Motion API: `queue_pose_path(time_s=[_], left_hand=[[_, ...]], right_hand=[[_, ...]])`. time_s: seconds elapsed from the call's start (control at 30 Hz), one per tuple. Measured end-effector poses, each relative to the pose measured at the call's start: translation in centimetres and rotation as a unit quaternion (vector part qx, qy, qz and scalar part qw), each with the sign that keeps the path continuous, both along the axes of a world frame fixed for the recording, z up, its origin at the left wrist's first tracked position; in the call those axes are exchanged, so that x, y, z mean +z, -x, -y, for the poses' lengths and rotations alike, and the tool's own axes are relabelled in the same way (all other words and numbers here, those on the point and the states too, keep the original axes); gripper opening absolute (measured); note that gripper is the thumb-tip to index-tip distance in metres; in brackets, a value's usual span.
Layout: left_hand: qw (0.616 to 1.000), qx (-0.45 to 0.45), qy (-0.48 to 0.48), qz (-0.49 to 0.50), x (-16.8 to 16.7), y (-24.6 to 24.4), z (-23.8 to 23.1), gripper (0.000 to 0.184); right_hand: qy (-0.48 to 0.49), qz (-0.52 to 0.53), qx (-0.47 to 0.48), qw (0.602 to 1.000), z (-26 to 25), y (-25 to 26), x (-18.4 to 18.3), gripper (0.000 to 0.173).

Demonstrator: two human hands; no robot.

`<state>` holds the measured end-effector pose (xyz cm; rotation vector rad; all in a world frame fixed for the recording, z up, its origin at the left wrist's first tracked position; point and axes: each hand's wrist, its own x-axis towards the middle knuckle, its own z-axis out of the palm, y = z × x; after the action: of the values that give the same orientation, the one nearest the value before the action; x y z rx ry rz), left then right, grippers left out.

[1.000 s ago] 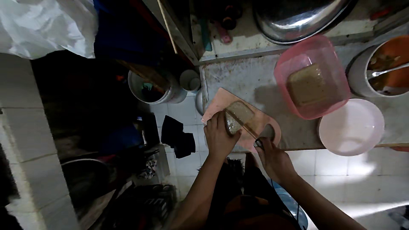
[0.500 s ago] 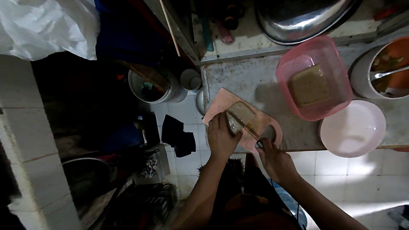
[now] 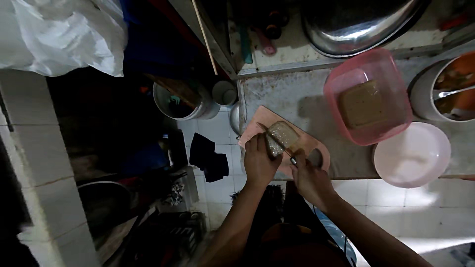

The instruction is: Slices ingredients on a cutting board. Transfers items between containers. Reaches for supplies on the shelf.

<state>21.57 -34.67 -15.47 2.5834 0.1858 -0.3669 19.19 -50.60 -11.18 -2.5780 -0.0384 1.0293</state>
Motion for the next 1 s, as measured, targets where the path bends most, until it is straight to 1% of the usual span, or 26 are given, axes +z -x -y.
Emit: queue_pose_path(time_s=[0.17,0.27,0.4,0.53,0.63,0.67,0.73,0.83,0.9,1.0], left_hand=[[1.000,-0.001,-0.015,0.023,-0.5,0.3,0.0,0.081],[0.999,-0.009,-0.022,0.040,-0.6,0.4,0.0,0.080],[0.999,-0.020,-0.013,0.043,-0.7,0.4,-0.1,0.082],[0.999,-0.024,-0.013,0.038,-0.5,0.1,-0.1,0.082],[0.999,-0.023,-0.013,0.030,-0.4,-0.1,0.0,0.079],[0.999,-0.018,-0.012,0.028,-0.3,-0.2,0.0,0.078],[0.999,-0.005,-0.011,0.042,-0.5,-0.2,-0.1,0.076],[0.998,0.010,-0.016,0.063,-0.8,-0.1,-0.2,0.075],[0.999,0.015,-0.019,0.047,-0.5,-0.2,0.0,0.076],[0.999,0.014,-0.021,0.032,-0.2,-0.2,0.1,0.074]], right_hand=[[-0.016,0.086,-0.003,0.996,0.4,1.4,-1.3,0.046],[-0.015,0.064,-0.005,0.998,1.1,1.9,-1.1,0.048],[-0.020,0.120,-0.015,0.992,1.2,2.8,-2.6,0.046],[-0.012,0.089,-0.011,0.996,0.2,1.6,-2.5,0.045],[0.007,0.031,-0.004,0.999,-0.8,0.4,-2.1,0.046],[0.020,-0.005,-0.001,1.000,-1.1,-0.2,-1.9,0.048],[0.035,-0.039,-0.002,0.999,-1.4,-0.8,-1.5,0.050],[0.026,-0.031,-0.002,0.999,-1.0,-0.9,-1.4,0.050],[0.015,-0.029,0.001,0.999,-0.3,-0.7,-1.2,0.046],[0.013,-0.044,0.002,0.999,0.0,-0.4,-1.1,0.047]])
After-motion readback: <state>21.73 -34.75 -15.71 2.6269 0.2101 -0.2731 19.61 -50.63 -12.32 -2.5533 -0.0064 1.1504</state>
